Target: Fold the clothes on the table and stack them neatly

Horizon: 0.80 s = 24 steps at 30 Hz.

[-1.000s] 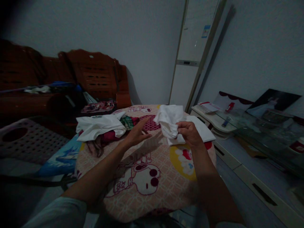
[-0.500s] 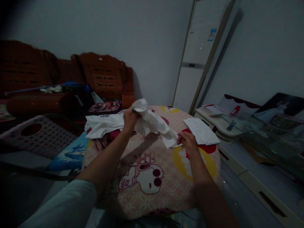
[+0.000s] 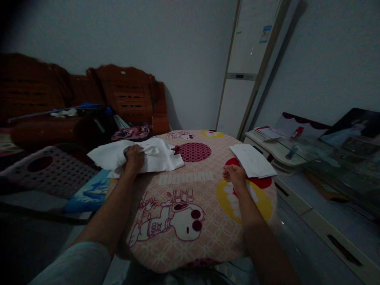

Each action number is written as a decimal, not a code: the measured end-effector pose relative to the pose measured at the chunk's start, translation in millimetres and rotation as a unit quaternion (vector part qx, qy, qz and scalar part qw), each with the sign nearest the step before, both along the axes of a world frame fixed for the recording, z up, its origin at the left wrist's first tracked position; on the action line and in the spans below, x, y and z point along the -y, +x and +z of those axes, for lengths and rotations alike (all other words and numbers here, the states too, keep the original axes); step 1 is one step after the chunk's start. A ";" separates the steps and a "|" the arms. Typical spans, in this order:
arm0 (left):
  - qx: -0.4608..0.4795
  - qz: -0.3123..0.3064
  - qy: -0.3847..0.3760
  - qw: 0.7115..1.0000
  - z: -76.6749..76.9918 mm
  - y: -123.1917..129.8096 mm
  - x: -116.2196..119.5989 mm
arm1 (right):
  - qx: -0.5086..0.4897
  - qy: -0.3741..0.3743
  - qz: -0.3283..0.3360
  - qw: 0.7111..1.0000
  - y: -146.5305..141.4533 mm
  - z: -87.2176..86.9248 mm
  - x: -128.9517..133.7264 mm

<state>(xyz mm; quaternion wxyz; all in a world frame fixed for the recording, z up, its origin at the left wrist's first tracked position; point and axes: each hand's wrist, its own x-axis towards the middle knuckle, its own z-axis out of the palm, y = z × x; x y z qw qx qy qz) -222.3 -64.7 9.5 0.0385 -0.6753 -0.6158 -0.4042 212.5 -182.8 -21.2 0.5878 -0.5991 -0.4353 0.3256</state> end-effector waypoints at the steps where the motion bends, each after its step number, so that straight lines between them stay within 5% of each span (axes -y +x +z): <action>1: -0.008 0.022 -0.021 1.000 -1.4 -0.5 1.9 | 0.068 -0.005 -0.052 0.996 8.7 1.2 -1.2; 3: -0.027 0.079 -0.046 0.995 8.1 3.1 10.6 | 0.244 -0.018 -0.154 0.957 30.1 3.6 -2.2; 5: -0.057 0.094 -0.044 0.993 24.8 14.2 23.1 | 0.409 -0.050 -0.216 0.885 52.4 5.2 -1.4; 8: -0.115 0.014 -0.036 0.993 38.4 42.7 38.7 | 0.553 -0.139 -0.210 0.794 75.4 5.2 0.8; 11: -0.254 -0.120 -0.105 0.954 24.9 72.4 42.2 | 0.616 -0.217 -0.169 0.738 80.8 3.8 2.0; 13: -0.329 -0.155 -0.152 0.919 8.9 84.7 38.4 | 0.633 -0.236 -0.156 0.720 78.8 2.7 2.6; 16: -0.371 -0.116 -0.180 0.903 -6.8 88.4 28.1 | 0.641 -0.235 -0.150 0.715 76.0 0.3 4.1; 19: -0.383 -0.089 -0.147 0.908 -8.9 81.7 17.6 | 0.634 -0.222 -0.160 0.723 76.2 -3.6 5.7; 24: -0.399 -0.146 -0.136 0.895 -8.6 78.6 0.5 | 0.645 -0.208 -0.161 0.717 73.8 -7.8 6.2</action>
